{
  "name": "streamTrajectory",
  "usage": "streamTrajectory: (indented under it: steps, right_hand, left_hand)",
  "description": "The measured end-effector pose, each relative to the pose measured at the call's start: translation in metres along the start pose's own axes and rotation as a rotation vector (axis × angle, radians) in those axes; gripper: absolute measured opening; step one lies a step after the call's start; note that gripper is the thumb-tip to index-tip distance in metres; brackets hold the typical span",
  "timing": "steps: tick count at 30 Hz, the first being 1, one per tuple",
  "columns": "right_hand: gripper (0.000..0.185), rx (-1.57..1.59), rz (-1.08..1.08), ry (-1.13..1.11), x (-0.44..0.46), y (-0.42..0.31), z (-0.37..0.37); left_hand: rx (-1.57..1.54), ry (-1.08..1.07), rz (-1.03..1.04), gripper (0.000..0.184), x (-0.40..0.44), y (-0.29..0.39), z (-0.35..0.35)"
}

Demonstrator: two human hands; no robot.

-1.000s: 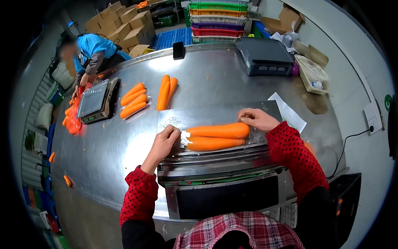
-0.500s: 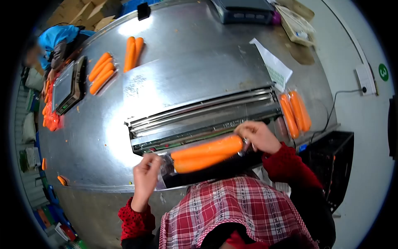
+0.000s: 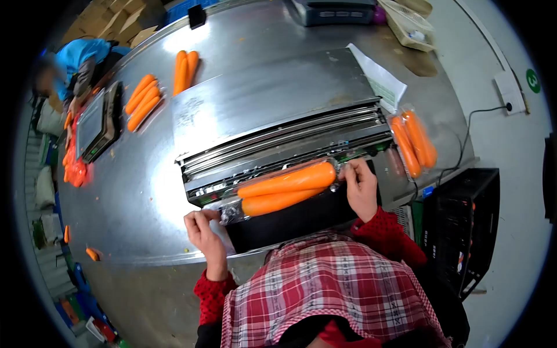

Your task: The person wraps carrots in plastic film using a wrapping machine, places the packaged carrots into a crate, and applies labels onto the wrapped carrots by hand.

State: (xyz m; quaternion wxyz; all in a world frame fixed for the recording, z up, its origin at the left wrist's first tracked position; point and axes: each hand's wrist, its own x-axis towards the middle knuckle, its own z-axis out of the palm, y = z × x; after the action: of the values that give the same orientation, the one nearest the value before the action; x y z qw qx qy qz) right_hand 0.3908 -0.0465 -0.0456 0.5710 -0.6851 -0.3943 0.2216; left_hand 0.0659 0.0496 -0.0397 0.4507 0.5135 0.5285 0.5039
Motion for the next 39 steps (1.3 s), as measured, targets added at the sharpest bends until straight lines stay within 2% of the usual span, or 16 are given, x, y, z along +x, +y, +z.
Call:
streamTrajectory:
  steps: [3,4,10,12,16,18,20,22,25,27,30,33,34,35,37,39]
  right_hand:
    - [0.009,0.093,0.167,0.05,-0.003,0.003,0.003]
    - [0.011,0.105,0.193,0.058,-0.006,0.007,0.004]
    - [0.014,0.095,0.174,0.052,0.005,0.007,0.016]
    - [0.016,0.107,0.139,0.077,0.007,0.004,0.01]
    - [0.021,0.252,0.58,0.059,-0.04,-0.008,-0.048]
    - [0.02,0.251,0.844,0.043,-0.084,0.011,-0.077]
    - [0.015,0.233,1.27,-0.133,-0.099,0.009,-0.078]
    - [0.025,0.443,1.177,-0.333,-0.12,0.065,-0.051]
    - [0.033,0.364,0.654,-0.654,-0.136,0.132,-0.038]
    - [0.02,0.686,0.712,-0.837,-0.122,0.112,-0.025]
    - [0.018,1.38,0.758,-1.071,-0.08,-0.001,-0.027]
    - [0.017,0.645,0.655,-0.951,-0.064,-0.044,-0.033]
    - [0.025,0.447,0.245,-0.778,-0.06,-0.055,-0.052]
    - [0.022,0.826,0.47,-0.516,-0.065,-0.061,-0.06]
    - [0.029,0.906,0.535,-0.153,-0.077,-0.049,-0.064]
    - [0.036,0.229,0.18,-0.141,-0.085,-0.021,-0.064]
  left_hand:
    - [0.292,-0.051,-0.006,0.006,-0.013,0.0,-0.008]
    - [0.245,-0.204,-0.023,0.006,-0.015,-0.014,-0.019]
    - [0.112,0.01,0.08,0.011,-0.018,-0.012,0.009]
    - [-0.243,0.106,-0.132,0.017,-0.021,-0.01,0.016]
    - [0.027,0.199,-0.403,0.02,-0.056,0.037,0.0]
    - [0.017,0.105,-0.834,0.022,-0.08,0.038,-0.017]
    - [0.201,-0.203,-0.901,0.016,-0.097,-0.016,-0.038]
    - [0.555,-0.544,-0.848,0.012,-0.096,-0.031,-0.024]
    - [0.101,-0.752,-0.799,0.01,-0.088,-0.068,-0.017]
    - [-0.187,-0.866,-0.793,0.009,-0.08,-0.092,-0.017]
    - [-0.823,-1.279,-0.593,0.009,-0.04,0.009,0.052]
    - [-0.449,-1.651,-0.076,0.009,-0.029,0.094,0.127]
    - [-0.313,-1.567,-0.099,0.012,-0.035,0.094,0.129]
    - [-0.235,-1.45,-0.291,0.015,-0.042,0.081,0.124]
    - [-0.06,-1.189,-0.509,0.022,-0.044,0.057,0.128]
    - [0.027,-1.151,-0.104,0.016,-0.031,0.067,0.141]
